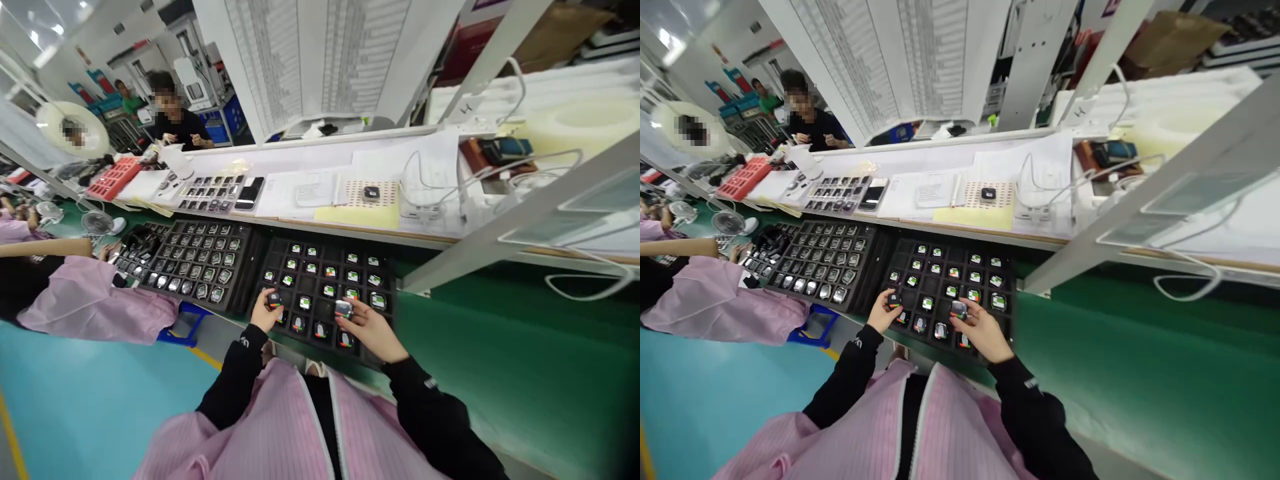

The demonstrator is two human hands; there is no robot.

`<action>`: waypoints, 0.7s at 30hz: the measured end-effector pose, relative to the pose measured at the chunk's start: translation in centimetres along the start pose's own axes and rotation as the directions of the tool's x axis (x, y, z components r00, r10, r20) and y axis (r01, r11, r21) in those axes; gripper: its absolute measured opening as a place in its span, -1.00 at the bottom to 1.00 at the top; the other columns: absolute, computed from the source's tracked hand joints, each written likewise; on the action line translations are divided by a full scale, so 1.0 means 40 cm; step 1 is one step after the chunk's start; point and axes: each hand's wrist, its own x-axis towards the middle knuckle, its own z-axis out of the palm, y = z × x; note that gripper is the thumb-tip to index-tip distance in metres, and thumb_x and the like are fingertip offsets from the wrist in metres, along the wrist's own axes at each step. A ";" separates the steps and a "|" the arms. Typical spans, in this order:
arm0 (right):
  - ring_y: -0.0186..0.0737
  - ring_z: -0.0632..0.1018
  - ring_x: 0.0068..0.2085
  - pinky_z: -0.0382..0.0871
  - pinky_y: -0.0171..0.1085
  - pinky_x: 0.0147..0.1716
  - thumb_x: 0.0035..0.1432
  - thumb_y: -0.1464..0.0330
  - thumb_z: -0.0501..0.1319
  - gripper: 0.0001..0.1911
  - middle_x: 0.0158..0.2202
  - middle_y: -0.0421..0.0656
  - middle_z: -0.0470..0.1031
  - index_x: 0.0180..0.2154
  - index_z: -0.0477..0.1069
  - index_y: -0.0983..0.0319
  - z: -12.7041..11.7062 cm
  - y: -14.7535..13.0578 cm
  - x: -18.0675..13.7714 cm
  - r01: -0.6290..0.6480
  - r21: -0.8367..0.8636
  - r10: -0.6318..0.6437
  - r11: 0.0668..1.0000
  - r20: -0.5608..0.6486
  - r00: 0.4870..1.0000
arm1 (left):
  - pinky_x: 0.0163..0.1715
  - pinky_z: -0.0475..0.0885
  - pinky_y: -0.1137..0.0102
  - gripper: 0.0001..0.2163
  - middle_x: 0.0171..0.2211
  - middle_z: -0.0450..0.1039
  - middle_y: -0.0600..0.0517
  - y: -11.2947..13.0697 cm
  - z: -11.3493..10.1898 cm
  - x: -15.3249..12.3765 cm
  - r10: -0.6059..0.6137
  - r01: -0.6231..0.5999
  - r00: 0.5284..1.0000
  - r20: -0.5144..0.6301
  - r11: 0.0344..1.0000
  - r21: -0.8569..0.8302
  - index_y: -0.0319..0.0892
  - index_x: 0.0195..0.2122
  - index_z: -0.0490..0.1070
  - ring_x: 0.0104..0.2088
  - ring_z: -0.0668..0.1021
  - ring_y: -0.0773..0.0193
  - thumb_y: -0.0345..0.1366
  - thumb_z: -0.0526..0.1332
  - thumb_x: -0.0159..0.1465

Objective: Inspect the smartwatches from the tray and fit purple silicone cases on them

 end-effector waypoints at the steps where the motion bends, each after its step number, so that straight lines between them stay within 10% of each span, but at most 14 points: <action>1: -0.32 0.55 -0.28 0.56 -0.31 -0.29 -0.03 0.04 0.31 -0.10 -0.07 0.02 0.44 0.23 0.11 0.34 0.001 0.020 0.016 -0.022 -0.077 0.021 0.997 -0.013 1.000 | -0.21 0.45 0.41 -0.48 -0.18 0.43 -0.05 -0.026 0.005 0.016 -0.029 0.029 1.000 0.008 0.999 0.046 -0.29 0.12 0.22 -0.32 0.51 0.37 -0.55 0.25 0.11; 11: -0.11 0.47 0.07 0.30 -0.21 0.21 0.04 0.42 0.22 -0.35 0.02 0.07 0.41 0.21 0.30 0.37 0.097 0.108 0.159 -0.067 -0.507 0.002 0.860 -0.127 0.992 | 0.21 0.20 0.04 -0.50 0.08 0.33 -0.13 -0.097 0.074 0.121 0.011 -0.064 0.994 0.110 0.866 0.496 -0.27 0.11 0.34 0.15 0.35 0.06 -0.55 0.28 0.11; 21: -0.01 0.53 -0.02 0.40 -0.04 0.13 0.01 0.13 -0.04 -0.30 0.00 0.11 0.42 0.05 0.44 0.41 0.011 0.157 0.122 -0.056 -0.538 -0.093 0.841 -0.245 0.965 | 0.28 0.10 0.22 -0.28 0.12 0.17 -0.22 -0.111 0.029 0.057 -0.001 0.029 0.999 -0.051 0.837 0.547 -0.28 0.23 0.26 0.19 0.26 -0.03 -0.43 0.34 -0.02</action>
